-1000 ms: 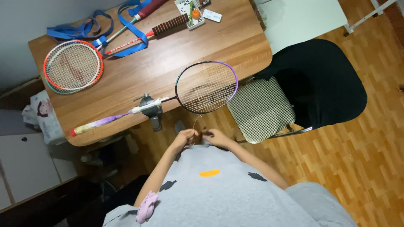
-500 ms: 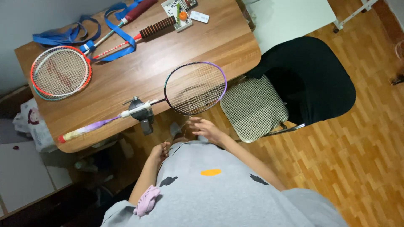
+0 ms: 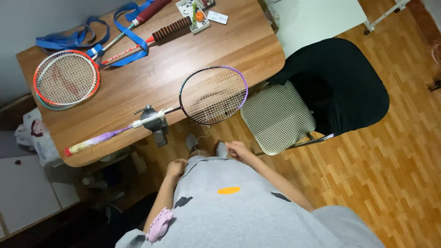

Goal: Applying blue grip tape to the frame or shaft of a badminton racket using a mounting tool on a table.

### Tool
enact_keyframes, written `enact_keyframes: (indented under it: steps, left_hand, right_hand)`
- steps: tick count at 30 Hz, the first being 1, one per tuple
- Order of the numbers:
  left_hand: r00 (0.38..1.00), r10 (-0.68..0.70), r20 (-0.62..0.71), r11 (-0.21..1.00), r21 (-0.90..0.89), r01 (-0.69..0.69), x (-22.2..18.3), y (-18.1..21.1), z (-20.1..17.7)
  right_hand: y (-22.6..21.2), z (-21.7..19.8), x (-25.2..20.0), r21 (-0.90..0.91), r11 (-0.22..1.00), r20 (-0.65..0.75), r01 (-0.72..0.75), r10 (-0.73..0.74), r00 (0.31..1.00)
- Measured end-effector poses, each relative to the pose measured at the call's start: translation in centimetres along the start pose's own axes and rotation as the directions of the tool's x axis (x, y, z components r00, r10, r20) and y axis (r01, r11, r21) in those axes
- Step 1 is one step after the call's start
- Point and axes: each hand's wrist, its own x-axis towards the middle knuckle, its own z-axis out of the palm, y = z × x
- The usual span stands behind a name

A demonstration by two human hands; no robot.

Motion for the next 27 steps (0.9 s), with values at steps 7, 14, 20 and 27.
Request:
enact_keyframes:
  steps: [7,14,20,27]
  left_hand:
    - [0.798,0.418,0.434,0.748,0.334,-0.574,-9.0,14.7,10.7]
    - [0.697,0.362,0.619,0.892,-0.447,-0.066,-9.1,15.8,13.1]
    - [0.864,0.253,0.435,0.960,-0.224,-0.169,-8.4,13.3,9.9]
    - [0.891,0.340,0.301,0.940,-0.147,-0.309,-9.7,16.7,7.8]
  right_hand:
    - [8.1,-9.7,-0.8,-0.817,0.535,-0.266,-0.214,-0.022,0.964]
    - [7.5,-9.5,-1.4,-0.930,0.365,-0.077,0.035,-0.289,0.954]
    - [5.6,-7.8,-0.3,-0.956,0.027,-0.291,-0.292,-0.214,0.933]
    - [-13.5,12.1,-4.4,-0.993,0.069,0.106,0.100,0.092,0.990]
